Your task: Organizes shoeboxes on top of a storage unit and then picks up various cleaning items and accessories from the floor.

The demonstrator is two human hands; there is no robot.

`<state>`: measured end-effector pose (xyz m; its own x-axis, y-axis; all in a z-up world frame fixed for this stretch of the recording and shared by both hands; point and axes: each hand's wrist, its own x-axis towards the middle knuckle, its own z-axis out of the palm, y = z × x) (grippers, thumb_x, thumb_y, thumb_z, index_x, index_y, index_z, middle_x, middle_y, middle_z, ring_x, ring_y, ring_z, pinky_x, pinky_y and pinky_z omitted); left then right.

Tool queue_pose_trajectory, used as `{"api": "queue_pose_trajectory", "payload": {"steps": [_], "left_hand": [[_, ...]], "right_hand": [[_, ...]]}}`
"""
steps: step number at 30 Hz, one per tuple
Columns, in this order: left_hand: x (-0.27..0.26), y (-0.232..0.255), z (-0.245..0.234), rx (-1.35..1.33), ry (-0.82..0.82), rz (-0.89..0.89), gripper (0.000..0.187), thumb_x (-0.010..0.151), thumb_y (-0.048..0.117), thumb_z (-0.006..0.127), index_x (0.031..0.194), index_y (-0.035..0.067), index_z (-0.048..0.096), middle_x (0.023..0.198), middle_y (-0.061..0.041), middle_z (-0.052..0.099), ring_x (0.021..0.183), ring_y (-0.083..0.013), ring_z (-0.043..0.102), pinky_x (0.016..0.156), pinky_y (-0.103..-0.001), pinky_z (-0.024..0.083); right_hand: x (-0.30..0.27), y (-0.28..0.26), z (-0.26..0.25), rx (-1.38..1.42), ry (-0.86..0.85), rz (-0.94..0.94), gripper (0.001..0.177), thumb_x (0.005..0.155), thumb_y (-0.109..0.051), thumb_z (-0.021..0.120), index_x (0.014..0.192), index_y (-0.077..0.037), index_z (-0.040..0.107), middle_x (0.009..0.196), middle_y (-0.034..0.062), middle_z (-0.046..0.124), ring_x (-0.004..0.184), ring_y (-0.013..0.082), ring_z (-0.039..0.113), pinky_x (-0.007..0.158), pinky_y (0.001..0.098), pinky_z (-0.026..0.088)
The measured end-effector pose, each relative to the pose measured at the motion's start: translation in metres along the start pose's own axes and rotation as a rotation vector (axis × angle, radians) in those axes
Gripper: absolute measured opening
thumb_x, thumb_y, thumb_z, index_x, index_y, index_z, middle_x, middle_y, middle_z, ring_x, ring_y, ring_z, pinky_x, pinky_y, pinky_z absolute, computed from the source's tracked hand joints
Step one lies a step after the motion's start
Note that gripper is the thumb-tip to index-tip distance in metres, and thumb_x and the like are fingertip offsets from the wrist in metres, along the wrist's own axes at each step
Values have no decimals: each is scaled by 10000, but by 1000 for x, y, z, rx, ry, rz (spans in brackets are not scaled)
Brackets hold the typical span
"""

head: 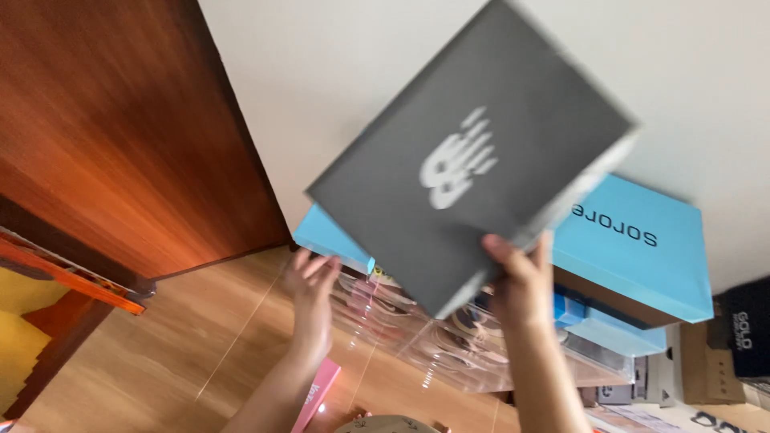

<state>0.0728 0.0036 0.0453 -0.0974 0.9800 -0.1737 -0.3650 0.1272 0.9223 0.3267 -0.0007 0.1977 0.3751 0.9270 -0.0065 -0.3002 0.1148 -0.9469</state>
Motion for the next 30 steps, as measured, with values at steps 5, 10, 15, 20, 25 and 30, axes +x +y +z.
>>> {"api": "queue_pose_trajectory", "payload": {"steps": [5,10,15,20,25,30], "left_hand": [[51,-59,1,-76,222,-399,1284,732,592,749,1614,83,-31,1592,-285,250,1462,-460,340,1134,-696,309],[72,-64,11,-213,209,-432,1183,686,510,795,1544,70,109,1547,-277,300,1371,-509,443,1060,-693,407],[52,-13,-7,-285,362,-322,740,799,395,728,1405,5,557,1366,-206,517,1135,-427,620,825,-596,599],[38,21,-73,-353,484,-34,635,853,364,602,1412,100,458,1339,-128,535,1167,-368,605,827,-600,619],[5,78,-118,-274,612,192,698,893,412,600,1479,112,368,1414,-117,473,1268,-357,538,869,-555,632],[-36,88,-159,-240,773,328,724,993,365,601,1508,-22,273,1391,-201,465,1229,-343,566,885,-499,605]], "right_hand": [[-1,-34,-45,43,35,-136,727,820,-97,683,1490,-29,410,1317,153,559,1213,300,589,1037,431,526],[-4,-39,-68,76,52,-182,684,870,-139,636,1508,-9,428,1363,154,554,1257,262,589,1080,377,521],[-1,-24,-82,17,24,-95,630,823,-125,660,1404,31,474,1255,148,592,1146,268,626,1016,383,535],[4,17,-26,-27,-70,185,597,757,-112,708,1319,22,558,1113,140,674,996,270,682,876,384,589],[44,80,58,-153,-175,385,699,798,-219,765,1461,-132,560,1060,110,692,672,194,536,441,274,351],[97,124,117,-318,-234,416,1088,741,-261,723,1626,-241,90,1193,155,669,814,251,695,446,377,498]]}}
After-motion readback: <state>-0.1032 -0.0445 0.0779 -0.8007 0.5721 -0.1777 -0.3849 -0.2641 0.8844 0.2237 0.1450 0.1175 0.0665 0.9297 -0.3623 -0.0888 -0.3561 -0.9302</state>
